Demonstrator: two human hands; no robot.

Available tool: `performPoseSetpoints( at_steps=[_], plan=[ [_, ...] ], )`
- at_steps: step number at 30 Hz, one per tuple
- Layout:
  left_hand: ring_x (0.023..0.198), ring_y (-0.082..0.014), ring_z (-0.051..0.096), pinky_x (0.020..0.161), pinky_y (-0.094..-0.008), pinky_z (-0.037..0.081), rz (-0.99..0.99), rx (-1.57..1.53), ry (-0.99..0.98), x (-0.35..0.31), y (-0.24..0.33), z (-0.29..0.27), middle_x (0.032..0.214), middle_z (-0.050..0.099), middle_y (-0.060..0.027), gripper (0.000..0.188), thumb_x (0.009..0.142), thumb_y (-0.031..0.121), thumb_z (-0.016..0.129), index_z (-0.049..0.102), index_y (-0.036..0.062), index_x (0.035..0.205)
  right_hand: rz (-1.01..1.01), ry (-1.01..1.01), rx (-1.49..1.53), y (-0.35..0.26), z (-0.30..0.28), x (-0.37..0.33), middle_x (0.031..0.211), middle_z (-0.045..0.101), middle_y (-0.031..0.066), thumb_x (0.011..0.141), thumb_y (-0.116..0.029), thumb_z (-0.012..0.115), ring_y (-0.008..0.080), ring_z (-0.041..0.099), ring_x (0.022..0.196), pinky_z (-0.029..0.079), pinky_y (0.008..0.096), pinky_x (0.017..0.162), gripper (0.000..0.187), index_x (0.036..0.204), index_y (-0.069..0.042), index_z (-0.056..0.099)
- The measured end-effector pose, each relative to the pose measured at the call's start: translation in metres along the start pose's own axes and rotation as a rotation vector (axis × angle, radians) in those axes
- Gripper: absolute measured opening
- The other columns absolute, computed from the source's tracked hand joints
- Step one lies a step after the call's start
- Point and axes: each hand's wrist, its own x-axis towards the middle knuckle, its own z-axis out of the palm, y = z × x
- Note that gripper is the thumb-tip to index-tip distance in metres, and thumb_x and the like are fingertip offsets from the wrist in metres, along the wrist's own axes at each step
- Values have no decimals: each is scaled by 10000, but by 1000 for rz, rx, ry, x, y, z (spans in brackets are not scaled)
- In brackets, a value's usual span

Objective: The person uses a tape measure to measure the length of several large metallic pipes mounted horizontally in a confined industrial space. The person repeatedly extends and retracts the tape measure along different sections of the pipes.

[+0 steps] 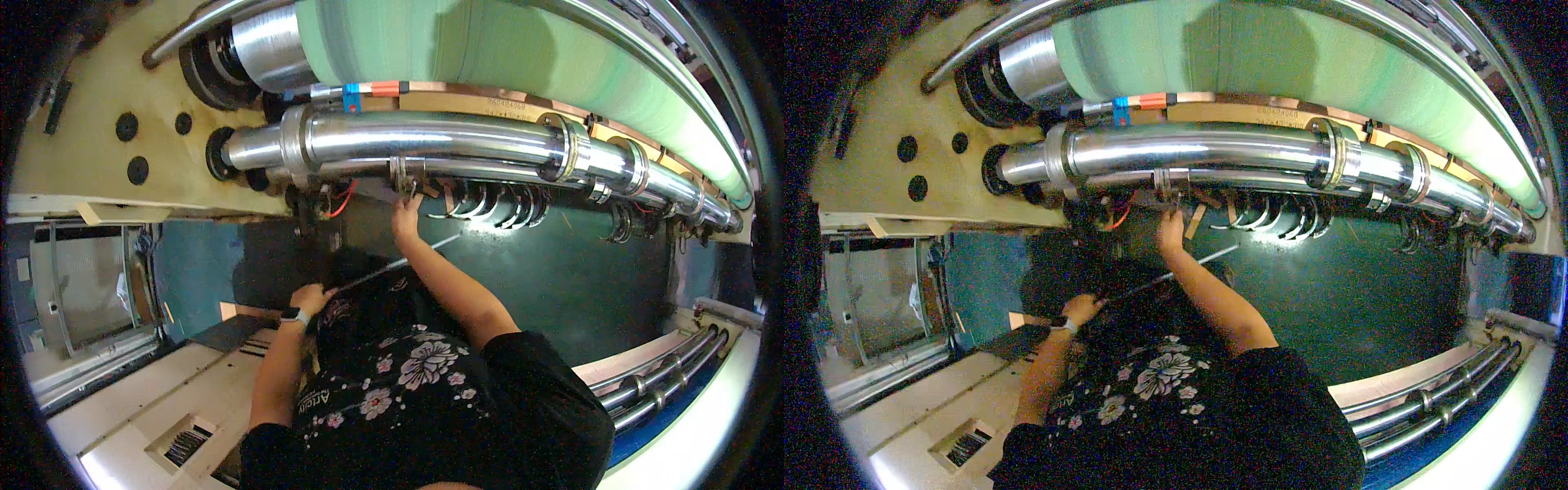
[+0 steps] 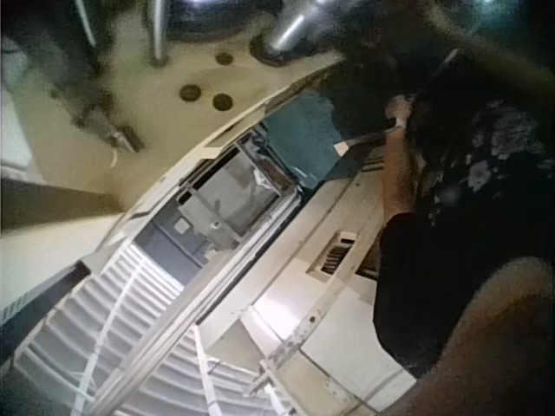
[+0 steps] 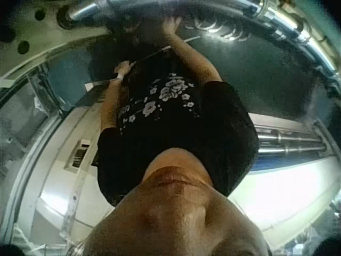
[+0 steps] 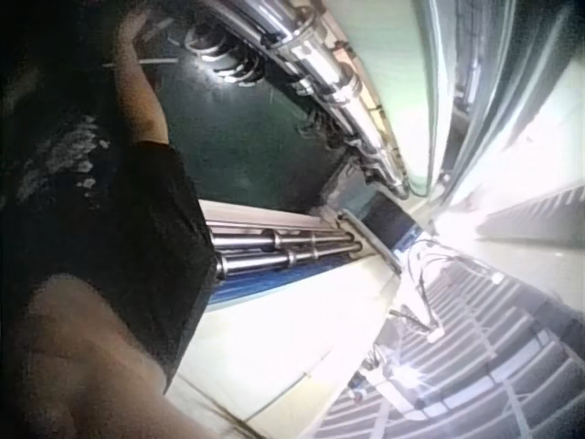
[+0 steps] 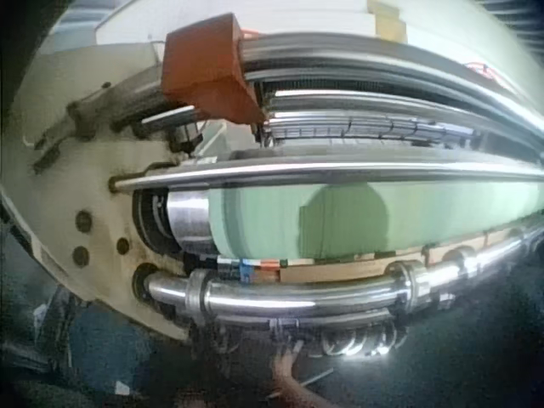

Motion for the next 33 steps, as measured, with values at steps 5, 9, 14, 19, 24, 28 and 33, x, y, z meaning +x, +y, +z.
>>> performPoseSetpoints(
  at_steps=[5,9,14,19,24,28,33],
  plan=[
    [824,-345,559,688,-435,446,29,27,-21,-4,-9,-19,883,591,-187,472,801,478,451,596,32,854,49,237,126,-6,25,13,806,519,140,805,-109,452,213,518,677,421,325,611,237,1003,20,434],
    [859,-345,550,720,-431,439,21,-31,-41,17,-18,-9,935,584,-185,519,796,514,420,598,38,902,164,31,219,28,21,37,869,495,121,778,-15,430,190,517,672,424,303,560,367,1116,-79,302],
    [860,-345,552,720,-429,437,141,24,-36,39,19,-43,936,582,-182,587,793,560,376,599,24,876,-725,-327,-697,116,-42,77,776,505,108,792,-41,410,214,502,580,440,299,569,330,1109,-42,315],
    [853,-356,550,728,-452,433,217,98,-164,66,26,-27,921,570,-215,728,739,656,360,592,-25,855,-1075,-360,-1296,2,-97,4,796,547,158,737,-66,433,315,505,690,402,419,696,275,1001,4,467],
    [927,-351,531,798,-429,419,211,117,-160,62,46,-19,992,564,-195,615,784,567,400,572,9,977,-461,-80,-1106,-199,-205,24,892,528,134,635,-23,521,315,480,883,370,403,831,285,919,-27,534],
    [916,-347,535,781,-424,422,255,80,-162,74,75,-23,966,568,-204,608,791,560,402,575,-2,947,-1211,266,-974,-239,-268,73,1062,516,125,700,-50,505,292,467,1015,320,399,910,256,953,-27,539],
    [889,-371,531,771,-441,421,327,44,-13,82,84,-10,895,583,-198,600,784,555,420,578,-16,880,-1286,276,-1023,-242,-260,89,1012,543,120,685,-67,511,271,489,999,344,388,888,249,927,-16,536]
  ],
)
